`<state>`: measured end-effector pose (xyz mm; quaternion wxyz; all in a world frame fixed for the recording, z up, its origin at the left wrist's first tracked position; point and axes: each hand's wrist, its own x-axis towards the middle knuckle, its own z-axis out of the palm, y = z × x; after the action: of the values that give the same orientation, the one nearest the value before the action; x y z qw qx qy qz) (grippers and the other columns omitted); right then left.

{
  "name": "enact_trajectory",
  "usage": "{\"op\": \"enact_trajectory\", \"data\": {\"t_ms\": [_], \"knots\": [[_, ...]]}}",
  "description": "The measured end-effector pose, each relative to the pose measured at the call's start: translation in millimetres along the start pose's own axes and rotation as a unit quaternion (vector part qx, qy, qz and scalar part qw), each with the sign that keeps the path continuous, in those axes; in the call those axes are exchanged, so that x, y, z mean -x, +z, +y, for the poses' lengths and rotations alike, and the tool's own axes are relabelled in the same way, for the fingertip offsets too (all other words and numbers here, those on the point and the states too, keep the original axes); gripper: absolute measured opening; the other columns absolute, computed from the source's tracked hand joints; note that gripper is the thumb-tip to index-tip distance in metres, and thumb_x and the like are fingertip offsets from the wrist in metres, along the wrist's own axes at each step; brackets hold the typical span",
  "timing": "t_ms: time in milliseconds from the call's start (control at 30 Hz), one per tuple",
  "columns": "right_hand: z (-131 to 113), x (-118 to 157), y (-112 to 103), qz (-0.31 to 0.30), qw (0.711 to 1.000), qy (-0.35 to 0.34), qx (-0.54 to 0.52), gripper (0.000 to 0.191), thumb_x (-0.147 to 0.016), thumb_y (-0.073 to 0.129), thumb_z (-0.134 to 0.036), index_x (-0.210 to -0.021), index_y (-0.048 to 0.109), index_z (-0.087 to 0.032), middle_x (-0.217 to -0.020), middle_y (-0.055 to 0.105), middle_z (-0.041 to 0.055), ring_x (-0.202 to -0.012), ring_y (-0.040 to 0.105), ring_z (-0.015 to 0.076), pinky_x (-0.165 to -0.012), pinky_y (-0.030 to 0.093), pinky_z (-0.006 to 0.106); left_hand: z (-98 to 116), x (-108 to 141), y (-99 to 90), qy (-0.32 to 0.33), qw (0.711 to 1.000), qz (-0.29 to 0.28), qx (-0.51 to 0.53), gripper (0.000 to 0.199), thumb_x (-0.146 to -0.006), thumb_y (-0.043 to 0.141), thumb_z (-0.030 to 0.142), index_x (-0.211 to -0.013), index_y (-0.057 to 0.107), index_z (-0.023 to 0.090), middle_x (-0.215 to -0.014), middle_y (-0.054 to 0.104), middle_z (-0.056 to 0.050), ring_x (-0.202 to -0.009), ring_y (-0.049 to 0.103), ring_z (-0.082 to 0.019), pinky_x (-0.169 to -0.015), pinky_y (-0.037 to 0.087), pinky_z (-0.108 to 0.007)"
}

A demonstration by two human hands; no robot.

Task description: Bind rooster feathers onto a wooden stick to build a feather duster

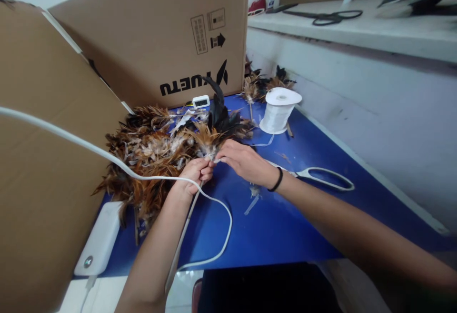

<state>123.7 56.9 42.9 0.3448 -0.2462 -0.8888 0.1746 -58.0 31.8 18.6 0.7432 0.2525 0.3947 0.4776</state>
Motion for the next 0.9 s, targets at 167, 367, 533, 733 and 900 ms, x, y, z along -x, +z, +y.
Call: {"op": "enact_trajectory", "data": {"t_ms": [167, 367, 533, 733, 900], "knots": [[14.1, -7.0, 7.0, -0.035, 0.999, -0.025, 0.029, 0.021, -0.087, 0.043, -0.011, -0.090, 0.064, -0.014, -0.086, 0.056, 0.0072, -0.079, 0.052, 0.0136, -0.073, 0.043, 0.026, -1.8, 2.1, 7.1, -0.013, 1.000, -0.002, -0.025, 0.010, -0.075, 0.060, 0.013, -0.080, 0.056, 0.004, -0.062, 0.047, 0.000, -0.038, 0.027, 0.003, -0.033, 0.015, -0.009], [19.9, -9.4, 4.4, -0.054, 0.998, -0.038, 0.007, 0.019, -0.085, 0.048, -0.012, -0.087, 0.067, -0.014, -0.085, 0.059, 0.0071, -0.079, 0.054, 0.0131, -0.072, 0.044, 0.025, -4.3, 2.1, 10.4, -0.009, 0.999, 0.000, -0.053, 0.017, -0.071, 0.065, 0.017, -0.079, 0.055, 0.005, -0.062, 0.050, -0.001, -0.038, 0.027, 0.002, -0.033, 0.013, -0.011], [22.4, -8.6, 6.5, -0.043, 0.998, -0.038, -0.002, 0.019, -0.086, 0.048, -0.013, -0.087, 0.066, -0.014, -0.084, 0.060, 0.0071, -0.078, 0.055, 0.0125, -0.071, 0.044, 0.024, -6.4, 3.3, 10.2, 0.003, 0.997, -0.006, -0.075, 0.025, -0.067, 0.071, 0.022, -0.078, 0.056, 0.005, -0.063, 0.050, -0.001, -0.039, 0.028, 0.002, -0.034, 0.013, -0.012], [21.3, -8.6, 6.7, -0.044, 0.998, -0.030, -0.015, 0.019, -0.085, 0.048, -0.011, -0.085, 0.067, -0.013, -0.083, 0.061, 0.0069, -0.078, 0.056, 0.0121, -0.071, 0.045, 0.024, -7.7, 3.0, 10.8, 0.008, 0.997, -0.002, -0.080, 0.024, -0.067, 0.071, 0.024, -0.077, 0.058, 0.006, -0.066, 0.055, -0.004, -0.040, 0.030, 0.001, -0.034, 0.015, -0.012], [21.6, -9.2, 7.1, -0.037, 0.999, -0.026, -0.013, 0.017, -0.084, 0.049, -0.010, -0.083, 0.066, -0.014, -0.081, 0.062, 0.0053, -0.078, 0.056, 0.0121, -0.073, 0.044, 0.024, -7.1, 2.9, 10.7, 0.005, 0.997, 0.004, -0.071, 0.021, -0.069, 0.069, 0.022, -0.077, 0.058, 0.005, -0.066, 0.058, -0.006, -0.039, 0.031, 0.001, -0.034, 0.017, -0.012]]}}
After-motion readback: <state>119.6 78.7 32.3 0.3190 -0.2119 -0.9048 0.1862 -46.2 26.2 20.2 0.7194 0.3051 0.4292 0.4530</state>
